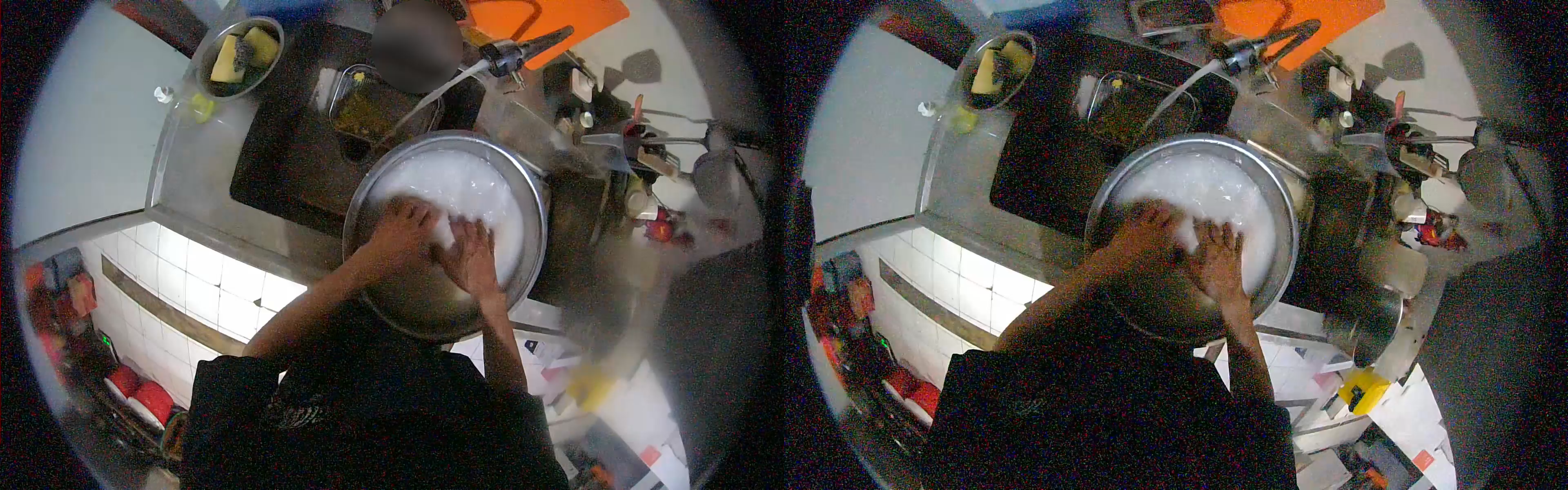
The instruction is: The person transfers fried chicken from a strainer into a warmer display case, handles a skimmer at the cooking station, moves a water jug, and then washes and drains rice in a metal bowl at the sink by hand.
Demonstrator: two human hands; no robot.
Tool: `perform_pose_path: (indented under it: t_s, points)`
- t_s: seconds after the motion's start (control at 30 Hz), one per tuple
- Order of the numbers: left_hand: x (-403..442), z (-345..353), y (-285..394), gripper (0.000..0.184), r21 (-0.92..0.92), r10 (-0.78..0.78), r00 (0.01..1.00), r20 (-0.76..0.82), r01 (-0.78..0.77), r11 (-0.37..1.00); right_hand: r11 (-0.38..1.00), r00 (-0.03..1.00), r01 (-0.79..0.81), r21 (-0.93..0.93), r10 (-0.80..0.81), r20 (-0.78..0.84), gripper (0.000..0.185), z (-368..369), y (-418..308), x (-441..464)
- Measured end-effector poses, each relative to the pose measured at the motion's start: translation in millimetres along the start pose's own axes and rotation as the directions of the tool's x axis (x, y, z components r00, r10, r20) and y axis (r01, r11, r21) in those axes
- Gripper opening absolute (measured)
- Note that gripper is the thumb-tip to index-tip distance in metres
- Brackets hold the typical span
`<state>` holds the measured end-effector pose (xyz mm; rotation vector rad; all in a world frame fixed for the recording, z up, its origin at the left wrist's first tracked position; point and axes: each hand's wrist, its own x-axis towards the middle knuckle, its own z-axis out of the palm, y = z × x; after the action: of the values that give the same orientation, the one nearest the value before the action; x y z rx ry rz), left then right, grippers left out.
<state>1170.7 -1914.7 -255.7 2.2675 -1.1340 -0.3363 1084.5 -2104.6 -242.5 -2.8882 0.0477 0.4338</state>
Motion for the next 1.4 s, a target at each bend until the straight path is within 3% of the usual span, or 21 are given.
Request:
perform_pose_path:
  t_s: [0.07,0.13,0.37,0.43,0.47,0.53,0.57,0.6,0.63,0.67,0.73,0.77,0.83,0.87,0.9,0.93,0.97,1.03,1.17,1.23,1.4]
  points:
    - [-15.7,4.8,16.4,0.080,-0.027,-0.024,1.000,0.004,0.024,0.999,1.000,1.000,0.001,-0.014,-0.001,0.012,0.078,1.0,-4.8,-23.4]
    - [-28.3,33.1,19.7,0.079,0.180,0.026,0.984,-0.175,0.006,0.984,0.996,0.997,-0.027,-0.089,0.033,0.068,0.086,7.4,-9.5,-39.6]
    - [-22.5,55.6,5.9,0.062,0.298,0.108,0.994,-0.034,-0.093,0.950,0.961,0.916,-0.275,-0.003,0.263,0.303,0.088,37.0,4.0,-49.9]
    - [-2.2,32.3,3.1,0.057,0.106,0.000,0.948,0.318,-0.036,0.994,0.993,0.995,-0.082,-0.082,0.087,0.054,0.079,93.6,50.4,-54.4]
    - [-0.5,35.9,-1.1,0.057,0.109,0.003,0.949,0.317,-0.040,0.993,0.993,0.995,-0.084,-0.082,0.088,0.049,0.079,82.7,63.0,-43.7]
    - [1.0,47.1,-9.8,0.053,-0.062,-0.019,0.976,0.219,0.034,0.998,0.930,0.750,-0.275,0.243,0.049,0.659,0.065,50.7,79.6,-10.0]
    - [10.8,51.0,-13.4,0.053,-0.061,-0.018,0.976,0.217,0.032,0.998,0.930,0.752,-0.275,0.244,0.050,0.658,0.065,52.0,73.6,-14.9]
    - [28.6,51.6,-16.3,0.051,0.055,-0.052,0.896,0.440,0.031,0.998,0.982,0.947,-0.081,0.171,0.023,0.320,0.057,57.1,63.6,-22.1]
    - [37.4,49.2,-14.8,0.050,0.164,-0.108,0.766,0.633,0.003,0.986,0.997,0.996,0.072,0.023,-0.070,-0.053,0.050,59.1,57.3,-27.7]
    - [34.3,44.7,-13.7,0.050,0.164,-0.105,0.768,0.632,-0.001,0.986,0.997,0.996,0.069,0.022,-0.068,-0.056,0.050,58.3,57.0,-25.9]
    - [30.1,20.9,-9.0,0.043,-0.009,0.022,0.973,0.228,-0.021,1.000,0.991,0.989,-0.097,-0.088,0.086,-0.122,0.045,52.0,57.3,-10.3]
    - [37.6,17.2,-8.0,0.043,-0.005,0.029,0.974,0.223,-0.028,1.000,0.991,0.988,-0.100,-0.090,0.088,-0.130,0.045,46.9,57.2,-4.4]
    - [55.7,15.8,-7.2,0.043,-0.237,-0.193,0.928,0.317,0.275,0.932,0.960,0.958,-0.261,0.102,0.271,-0.098,0.019,24.2,50.8,2.8]
    - [49.3,28.4,-10.5,0.043,-0.237,-0.191,0.931,0.311,0.271,0.933,0.931,0.936,-0.353,0.097,0.352,0.030,0.030,11.0,48.3,6.7]
    - [37.3,56.5,-20.1,0.042,0.082,-0.046,0.998,-0.052,0.050,0.995,0.932,0.937,-0.350,0.095,0.349,0.024,0.030,-11.7,39.3,2.6]
    - [29.3,72.9,-25.0,0.042,0.443,0.218,0.919,-0.329,-0.054,0.895,0.940,0.954,-0.284,0.190,0.297,-0.040,0.037,-38.7,25.1,-8.5]
    - [32.1,51.2,-10.1,0.042,0.441,0.216,0.921,-0.325,-0.054,0.896,0.936,0.963,-0.213,0.280,0.249,-0.103,0.045,-59.7,12.9,-17.7]
    - [47.5,-38.3,42.1,0.041,0.218,-0.086,0.996,0.034,0.076,0.973,0.925,0.942,-0.213,0.315,0.280,-0.185,0.044,-89.1,-2.9,-25.1]
    - [53.6,-64.5,59.7,0.046,0.165,0.005,0.997,-0.072,0.006,0.986,0.945,0.839,-0.097,0.311,0.246,-0.485,0.042,-83.2,-9.7,-15.9]
    - [58.6,-37.8,43.7,0.053,0.171,0.054,0.993,-0.106,-0.036,0.985,0.931,0.845,-0.056,0.361,0.236,-0.480,0.047,-55.6,-6.1,-4.5]
    - [62.3,6.8,10.0,0.073,0.153,0.103,0.973,-0.208,-0.071,0.986,0.953,0.893,-0.264,0.152,0.301,-0.334,0.069,11.1,5.5,10.4]
